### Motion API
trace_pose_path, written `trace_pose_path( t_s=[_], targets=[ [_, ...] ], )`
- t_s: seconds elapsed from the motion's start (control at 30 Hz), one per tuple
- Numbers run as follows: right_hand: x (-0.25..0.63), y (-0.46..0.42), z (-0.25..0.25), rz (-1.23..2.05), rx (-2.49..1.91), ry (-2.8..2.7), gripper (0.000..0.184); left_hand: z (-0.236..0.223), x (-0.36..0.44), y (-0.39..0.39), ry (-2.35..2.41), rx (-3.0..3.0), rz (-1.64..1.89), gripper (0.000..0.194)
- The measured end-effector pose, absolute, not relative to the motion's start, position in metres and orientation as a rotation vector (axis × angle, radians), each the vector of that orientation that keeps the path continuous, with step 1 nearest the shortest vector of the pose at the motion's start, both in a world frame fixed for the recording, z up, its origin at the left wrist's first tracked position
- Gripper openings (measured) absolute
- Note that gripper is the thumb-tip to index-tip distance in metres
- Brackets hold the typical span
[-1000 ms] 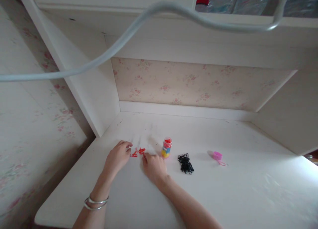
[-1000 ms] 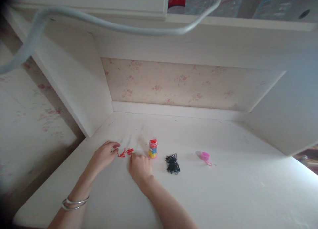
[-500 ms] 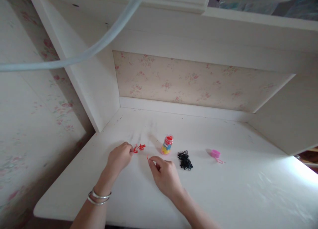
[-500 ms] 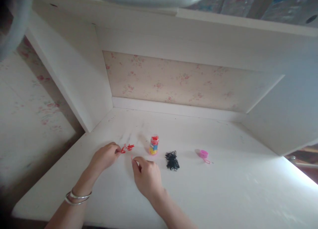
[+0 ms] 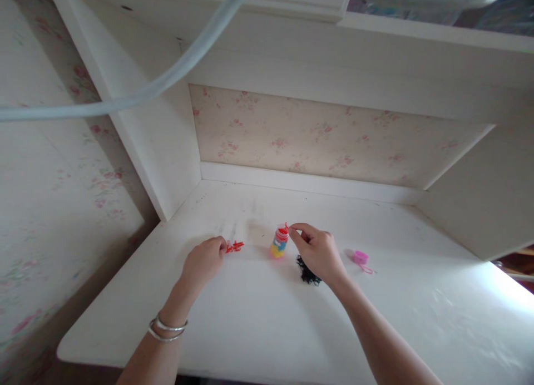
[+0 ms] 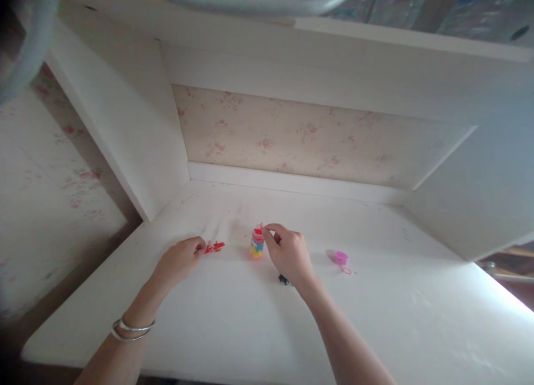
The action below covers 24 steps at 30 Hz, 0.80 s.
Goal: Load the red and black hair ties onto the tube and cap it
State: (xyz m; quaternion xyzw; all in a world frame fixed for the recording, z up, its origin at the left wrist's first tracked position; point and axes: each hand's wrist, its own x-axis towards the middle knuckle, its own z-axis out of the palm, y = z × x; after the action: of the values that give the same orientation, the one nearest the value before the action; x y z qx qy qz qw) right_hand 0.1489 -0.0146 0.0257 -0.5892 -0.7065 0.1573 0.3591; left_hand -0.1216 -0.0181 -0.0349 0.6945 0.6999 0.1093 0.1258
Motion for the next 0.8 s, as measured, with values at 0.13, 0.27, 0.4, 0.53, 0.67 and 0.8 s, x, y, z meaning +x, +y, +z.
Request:
trace_pose_path(
  t_s=[0.13,0.27,0.4,0.53,0.67,0.8],
  targets=[
    [0.147,-0.012,0.027,0.38,-1.504,-1.901,0.03,-0.035,-0.122,-0.018,2.041,2.006,0.36,0.022],
    [0.146,-0.01,0.027,0.329,-1.5,-1.95,0.028,-0.039,-0.123,-0.016,1.996,2.016,0.439,0.023],
    [0.148,-0.01,0.027,0.307,-1.523,-1.947,0.029,-0.042,-0.123,-0.015,1.983,2.054,0.484,0.026],
    [0.151,-0.016,0.028,0.33,-1.483,-1.872,0.032,-0.041,-0.122,-0.015,1.951,2.093,0.533,0.03],
    [0.154,-0.032,0.014,0.406,-1.426,-1.753,0.036,-0.041,-0.12,-0.015,1.933,2.102,0.644,0.029],
    [0.153,-0.055,-0.025,0.611,-1.385,-1.763,0.035,-0.04,-0.112,-0.014,1.836,2.12,0.853,0.025]
  ],
)
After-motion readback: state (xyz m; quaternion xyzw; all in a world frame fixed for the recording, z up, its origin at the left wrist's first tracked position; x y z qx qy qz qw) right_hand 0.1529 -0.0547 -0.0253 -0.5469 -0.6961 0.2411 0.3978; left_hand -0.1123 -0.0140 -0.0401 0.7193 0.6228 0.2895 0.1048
